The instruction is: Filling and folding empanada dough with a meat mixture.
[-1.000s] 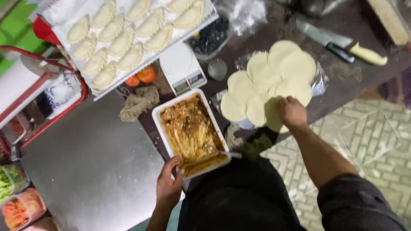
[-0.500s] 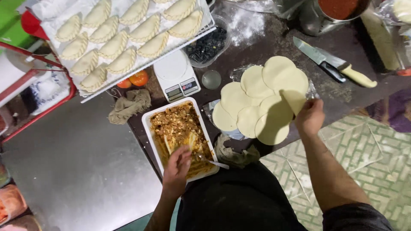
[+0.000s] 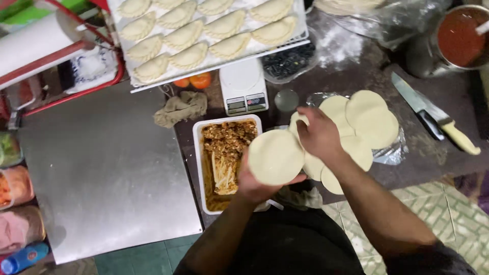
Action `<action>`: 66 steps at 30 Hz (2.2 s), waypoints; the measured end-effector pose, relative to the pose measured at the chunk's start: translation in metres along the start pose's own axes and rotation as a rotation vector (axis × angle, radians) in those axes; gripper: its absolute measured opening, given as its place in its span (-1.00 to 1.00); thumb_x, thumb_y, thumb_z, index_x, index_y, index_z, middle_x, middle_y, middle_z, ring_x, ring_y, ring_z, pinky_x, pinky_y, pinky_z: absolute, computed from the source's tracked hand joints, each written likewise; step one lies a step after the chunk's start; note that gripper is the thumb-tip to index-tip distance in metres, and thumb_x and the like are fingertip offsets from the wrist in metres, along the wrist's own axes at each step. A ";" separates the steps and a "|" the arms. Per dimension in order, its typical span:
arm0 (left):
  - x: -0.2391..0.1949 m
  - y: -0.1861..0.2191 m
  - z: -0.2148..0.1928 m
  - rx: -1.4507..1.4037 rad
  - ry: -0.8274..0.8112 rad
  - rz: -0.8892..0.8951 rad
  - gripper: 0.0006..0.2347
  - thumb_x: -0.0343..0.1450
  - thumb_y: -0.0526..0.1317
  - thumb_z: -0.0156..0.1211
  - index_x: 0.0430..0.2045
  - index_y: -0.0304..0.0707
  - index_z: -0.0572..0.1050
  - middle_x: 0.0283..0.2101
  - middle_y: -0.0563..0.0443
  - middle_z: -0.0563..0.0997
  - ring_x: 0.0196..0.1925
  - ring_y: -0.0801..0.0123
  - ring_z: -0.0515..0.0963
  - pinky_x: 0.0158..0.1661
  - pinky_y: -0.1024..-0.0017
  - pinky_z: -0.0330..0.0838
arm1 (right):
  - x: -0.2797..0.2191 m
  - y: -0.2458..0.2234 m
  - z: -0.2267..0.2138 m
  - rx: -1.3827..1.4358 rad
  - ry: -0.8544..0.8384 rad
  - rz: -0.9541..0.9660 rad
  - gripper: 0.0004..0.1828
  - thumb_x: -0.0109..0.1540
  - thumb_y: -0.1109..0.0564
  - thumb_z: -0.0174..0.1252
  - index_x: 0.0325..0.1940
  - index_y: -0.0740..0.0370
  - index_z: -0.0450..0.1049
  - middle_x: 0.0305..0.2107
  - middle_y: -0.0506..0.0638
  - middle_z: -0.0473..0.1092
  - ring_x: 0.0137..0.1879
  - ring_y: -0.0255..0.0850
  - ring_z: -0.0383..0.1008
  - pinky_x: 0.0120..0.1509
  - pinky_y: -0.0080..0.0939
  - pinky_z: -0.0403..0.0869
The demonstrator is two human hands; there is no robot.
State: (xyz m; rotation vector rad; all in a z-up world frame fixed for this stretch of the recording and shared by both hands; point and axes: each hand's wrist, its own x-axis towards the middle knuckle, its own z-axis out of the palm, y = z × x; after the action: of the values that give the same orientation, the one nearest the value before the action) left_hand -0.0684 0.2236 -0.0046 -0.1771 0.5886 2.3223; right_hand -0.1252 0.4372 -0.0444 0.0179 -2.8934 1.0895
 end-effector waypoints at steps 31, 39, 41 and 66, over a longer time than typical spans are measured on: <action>-0.126 0.065 -0.064 0.125 -0.226 0.487 -0.22 0.42 0.23 0.10 0.47 -0.26 0.12 0.46 -0.32 0.17 0.43 -0.21 0.21 0.36 -0.21 0.15 | -0.134 -0.245 0.019 -0.101 -0.541 -0.537 0.04 0.01 -0.45 0.29 0.30 0.35 0.29 0.31 0.23 0.17 0.50 0.16 0.14 0.59 0.22 0.12; -0.201 0.133 -0.122 -0.480 -0.001 0.426 -0.53 0.56 0.10 -0.04 0.40 0.07 0.29 0.49 -0.08 0.30 0.53 -0.14 0.20 0.44 -0.31 0.02 | -0.153 -0.162 0.096 -0.618 -0.848 0.438 -0.34 0.37 -0.11 -0.09 0.56 -0.16 -0.03 0.12 0.22 0.33 0.00 0.12 0.50 -0.03 0.13 0.58; -0.213 0.130 -0.129 -0.467 -0.022 0.462 -0.51 0.56 0.11 -0.05 0.40 0.03 0.29 0.47 -0.14 0.31 0.52 -0.16 0.21 0.44 -0.29 0.02 | -0.163 -0.129 0.124 -0.673 -0.935 0.457 -0.50 0.43 -0.05 -0.17 0.47 -0.09 0.05 0.00 0.20 0.41 -0.11 0.01 0.56 -0.14 0.03 0.63; -0.231 0.000 -0.301 -0.559 0.138 0.164 -0.37 0.58 0.20 -0.27 0.37 -0.39 0.21 0.37 -0.47 0.32 0.39 -0.26 0.33 0.37 -0.06 0.23 | -0.168 -0.191 0.152 -0.661 -0.980 0.491 -0.63 0.38 0.12 -0.16 0.21 0.13 0.43 -0.05 0.25 0.50 0.05 0.12 0.59 0.09 0.15 0.57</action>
State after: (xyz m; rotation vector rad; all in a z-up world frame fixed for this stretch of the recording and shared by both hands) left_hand 0.0881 -0.0583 -0.2045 -0.5695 0.0011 2.5991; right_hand 0.0419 0.1920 -0.0413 -0.2682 -4.1496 -0.0129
